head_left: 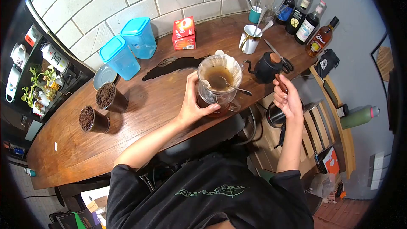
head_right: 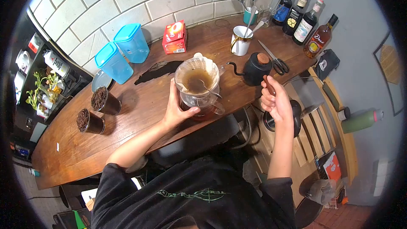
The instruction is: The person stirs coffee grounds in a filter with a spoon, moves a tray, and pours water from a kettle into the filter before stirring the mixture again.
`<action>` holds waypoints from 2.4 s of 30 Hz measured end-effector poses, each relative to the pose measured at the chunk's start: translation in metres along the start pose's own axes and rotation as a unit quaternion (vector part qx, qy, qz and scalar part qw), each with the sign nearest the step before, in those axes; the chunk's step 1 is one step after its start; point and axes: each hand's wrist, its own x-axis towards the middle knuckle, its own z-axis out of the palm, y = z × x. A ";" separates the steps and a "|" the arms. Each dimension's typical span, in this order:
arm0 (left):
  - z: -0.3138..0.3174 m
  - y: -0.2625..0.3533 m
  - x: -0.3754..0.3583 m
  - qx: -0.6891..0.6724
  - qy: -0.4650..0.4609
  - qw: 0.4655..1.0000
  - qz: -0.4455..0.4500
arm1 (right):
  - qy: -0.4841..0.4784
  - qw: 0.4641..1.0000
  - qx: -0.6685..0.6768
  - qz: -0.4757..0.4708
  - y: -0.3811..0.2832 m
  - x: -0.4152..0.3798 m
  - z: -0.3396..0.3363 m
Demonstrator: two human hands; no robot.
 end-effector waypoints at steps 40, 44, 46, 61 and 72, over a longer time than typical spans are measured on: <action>-0.007 0.005 0.003 0.089 -0.032 0.994 0.062 | 0.359 0.691 -0.566 -0.271 0.014 -0.005 0.027; -0.006 0.008 0.003 0.095 -0.030 0.993 0.065 | 0.155 0.777 -0.450 -0.411 -0.002 -0.034 0.055; -0.006 0.009 0.003 0.101 -0.032 0.992 0.069 | 0.011 0.790 -0.396 -0.468 0.004 -0.040 0.082; -0.006 0.010 0.003 0.088 -0.030 0.994 0.064 | -0.026 0.682 -0.547 -0.485 -0.013 -0.032 0.130; -0.005 0.011 0.003 0.074 -0.028 0.995 0.059 | -0.083 0.635 -0.554 -0.532 -0.044 -0.034 0.138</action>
